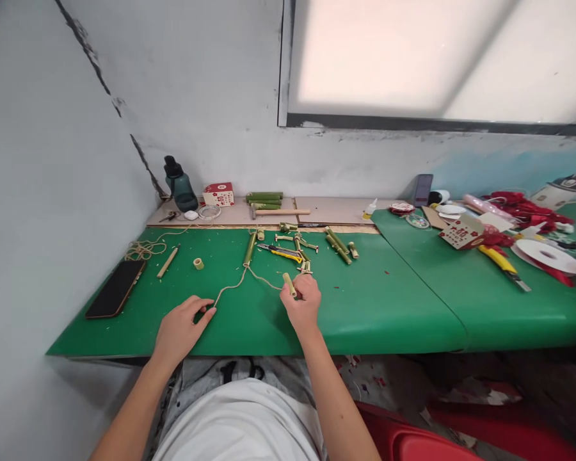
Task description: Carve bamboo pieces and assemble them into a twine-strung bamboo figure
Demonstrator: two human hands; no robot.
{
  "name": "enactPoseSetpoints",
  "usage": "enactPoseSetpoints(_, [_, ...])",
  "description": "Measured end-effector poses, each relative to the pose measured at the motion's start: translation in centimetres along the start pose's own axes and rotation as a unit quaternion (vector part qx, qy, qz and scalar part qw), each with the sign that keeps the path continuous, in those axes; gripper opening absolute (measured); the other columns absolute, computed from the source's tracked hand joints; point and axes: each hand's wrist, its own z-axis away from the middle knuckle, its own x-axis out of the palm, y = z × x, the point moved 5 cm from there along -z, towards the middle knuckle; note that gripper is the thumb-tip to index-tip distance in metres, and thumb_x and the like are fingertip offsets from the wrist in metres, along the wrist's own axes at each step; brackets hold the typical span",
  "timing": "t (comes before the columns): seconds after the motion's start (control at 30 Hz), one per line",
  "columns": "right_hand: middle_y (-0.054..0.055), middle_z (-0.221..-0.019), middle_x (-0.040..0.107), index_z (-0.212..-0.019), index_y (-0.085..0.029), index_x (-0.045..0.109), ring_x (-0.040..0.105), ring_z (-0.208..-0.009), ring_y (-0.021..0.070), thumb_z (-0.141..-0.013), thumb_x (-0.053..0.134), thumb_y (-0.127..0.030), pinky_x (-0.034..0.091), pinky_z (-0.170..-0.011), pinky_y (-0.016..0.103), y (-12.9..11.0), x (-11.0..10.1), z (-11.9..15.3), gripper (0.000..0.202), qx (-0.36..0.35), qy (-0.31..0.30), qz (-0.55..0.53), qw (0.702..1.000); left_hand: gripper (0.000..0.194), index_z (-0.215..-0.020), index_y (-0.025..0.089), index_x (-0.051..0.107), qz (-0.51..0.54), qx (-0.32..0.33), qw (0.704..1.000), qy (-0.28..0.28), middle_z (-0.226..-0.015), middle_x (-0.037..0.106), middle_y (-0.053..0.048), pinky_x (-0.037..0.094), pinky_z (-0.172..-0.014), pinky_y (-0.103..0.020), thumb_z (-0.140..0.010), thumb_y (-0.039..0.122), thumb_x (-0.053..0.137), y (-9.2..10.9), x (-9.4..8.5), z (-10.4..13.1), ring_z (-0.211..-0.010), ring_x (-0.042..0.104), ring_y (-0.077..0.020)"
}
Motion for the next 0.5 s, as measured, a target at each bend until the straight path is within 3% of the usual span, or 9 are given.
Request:
enactPoseSetpoints(0.1, [0.004,-0.082,0.059,-0.062,-0.022,0.034,0.056,-0.080,0.0181,-0.084,0.066,-0.019,0.046,-0.072,0.034,-0.2,-0.8,0.2,0.038,-0.003,0.045,0.002,0.999,0.032,-0.103,0.030,0.071,0.009,0.001,1.000,-0.018,-0.105,0.071,-0.001,0.041,-0.068,-0.030,-0.105,0.042,0.041,-0.1,0.1,0.0,-0.081,0.065,-0.0181])
enactPoseSetpoints(0.2, [0.009,-0.107,0.070,-0.062,-0.022,0.039,0.064,-0.097,0.0233,-0.083,0.066,-0.019,0.053,-0.075,0.037,-0.5,-1.6,0.7,0.034,-0.019,0.085,0.002,0.996,0.031,-0.098,0.025,0.065,0.020,-0.015,0.999,-0.026,-0.101,0.070,-0.003,0.037,-0.066,-0.031,-0.105,0.039,0.038,0.0,-0.6,-0.4,-0.078,0.063,-0.0187])
enactPoseSetpoints(0.33, [0.007,-0.101,0.076,-0.060,-0.021,0.039,0.069,-0.079,0.0186,-0.082,0.063,-0.012,0.055,-0.066,0.033,-1.0,-0.9,1.0,0.034,-0.038,0.035,-0.045,0.998,0.030,-0.096,0.024,0.054,0.188,-0.043,0.979,-0.065,-0.074,0.060,0.002,0.035,-0.060,-0.027,-0.107,0.041,0.032,1.1,-0.9,-1.7,-0.062,0.054,-0.0152])
enactPoseSetpoints(0.4, [0.006,-0.097,0.076,-0.059,-0.020,0.038,0.070,-0.075,0.0173,-0.080,0.063,-0.008,0.055,-0.064,0.031,-1.3,-0.4,0.9,0.035,-0.046,0.013,-0.051,0.998,0.029,-0.098,0.024,0.054,0.264,-0.056,0.962,-0.041,-0.069,0.054,0.004,0.034,-0.056,-0.026,-0.105,0.044,0.036,1.6,-0.7,-2.8,-0.057,0.049,-0.0136])
enactPoseSetpoints(0.5, [0.003,-0.074,0.072,-0.056,-0.021,0.037,0.072,-0.075,0.0186,-0.080,0.062,-0.007,0.051,-0.059,0.027,-1.6,-0.3,0.8,0.038,-0.040,0.000,-0.035,0.999,0.026,-0.100,0.022,0.060,0.334,-0.063,0.940,0.030,-0.070,0.054,0.003,0.034,-0.055,-0.025,-0.102,0.044,0.046,1.7,0.1,-3.8,-0.059,0.048,-0.0129])
